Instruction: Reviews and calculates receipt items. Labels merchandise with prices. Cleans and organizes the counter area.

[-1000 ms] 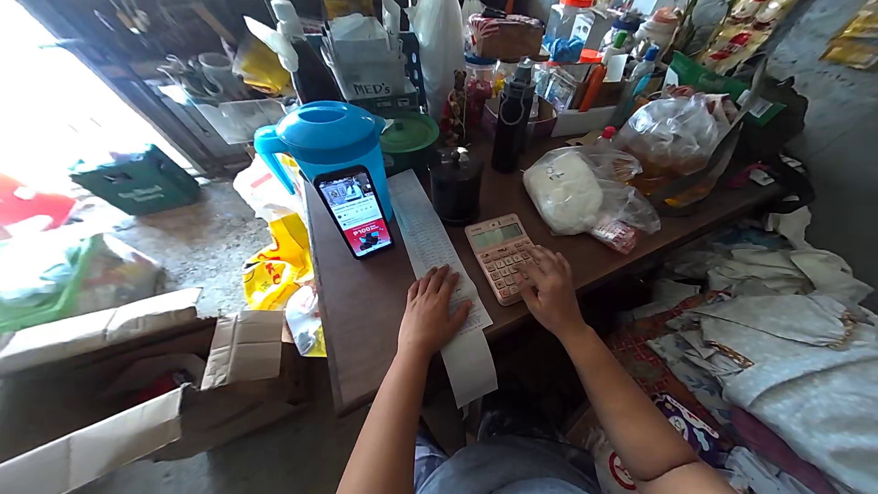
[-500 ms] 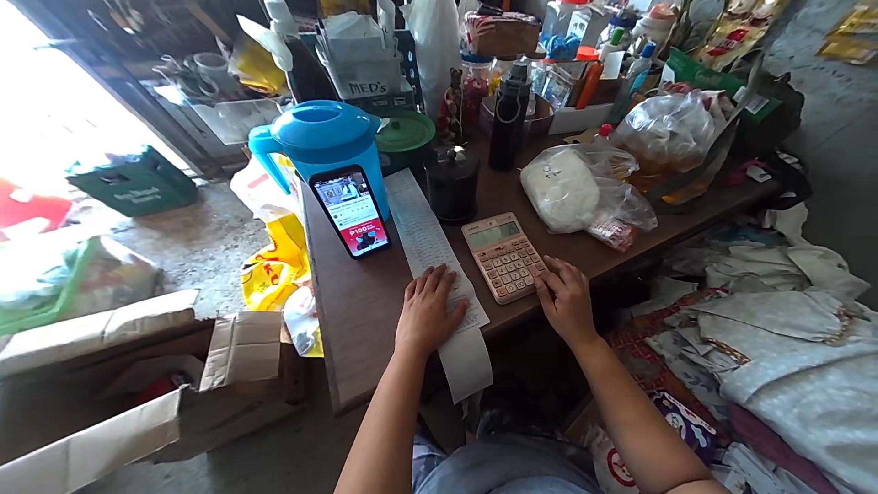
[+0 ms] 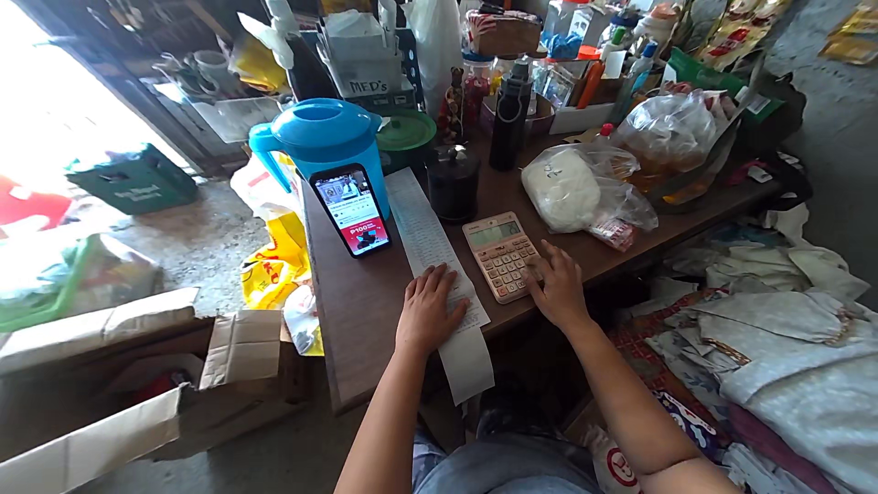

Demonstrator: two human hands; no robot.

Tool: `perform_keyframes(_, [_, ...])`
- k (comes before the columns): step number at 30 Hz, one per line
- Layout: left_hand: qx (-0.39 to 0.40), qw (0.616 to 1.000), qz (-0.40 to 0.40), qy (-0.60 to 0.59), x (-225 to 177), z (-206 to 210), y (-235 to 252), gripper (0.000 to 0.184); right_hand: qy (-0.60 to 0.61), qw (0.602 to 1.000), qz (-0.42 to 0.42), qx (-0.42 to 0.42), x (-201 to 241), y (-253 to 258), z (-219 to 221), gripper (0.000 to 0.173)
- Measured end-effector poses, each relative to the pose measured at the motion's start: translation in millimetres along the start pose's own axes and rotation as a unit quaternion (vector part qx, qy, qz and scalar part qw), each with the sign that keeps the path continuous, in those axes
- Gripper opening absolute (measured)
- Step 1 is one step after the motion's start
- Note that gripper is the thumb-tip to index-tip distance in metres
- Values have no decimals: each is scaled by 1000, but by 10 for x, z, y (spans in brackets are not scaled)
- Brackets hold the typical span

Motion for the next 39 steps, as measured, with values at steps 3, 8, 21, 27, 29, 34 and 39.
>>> perform_keyframes(3, [3,1000,-2,-1,6,1,1,59,1,1000,-13,-17,108,33,-39,45])
perform_keyframes(8, [12,1000,-6,-1,9,10,5,60,-2,999,-49,22,308,-70,111,50])
perform_keyframes(21, [17,1000,-6,4,-9,-14,2,60,18,997,-31,-70,-117,-298,-169,48])
perform_keyframes(27, [12,1000,-3,4,-20,-22,1,59,128,989,3,-71,-218,-263,-245,41])
perform_keyframes(29, [0,1000,4,4,-23,-28,-2,59,174,983,24,-61,-268,-149,-205,40])
perform_keyframes(34, [3,1000,0,2,-10,-15,2,59,165,977,53,-127,-350,-53,-81,37])
perform_keyframes(39, [-1,1000,1,5,-9,-15,-1,59,155,976,27,-148,-345,-123,-56,39])
Point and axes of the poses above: each hand's wrist, its own y-axis towards the middle knuckle, its own z-axis out of the palm, x = y × z, the point moved 8 cm from there along y, towards the middle knuckle, and after that the axes turned 15 degrees about z, right-handed, at the moved point
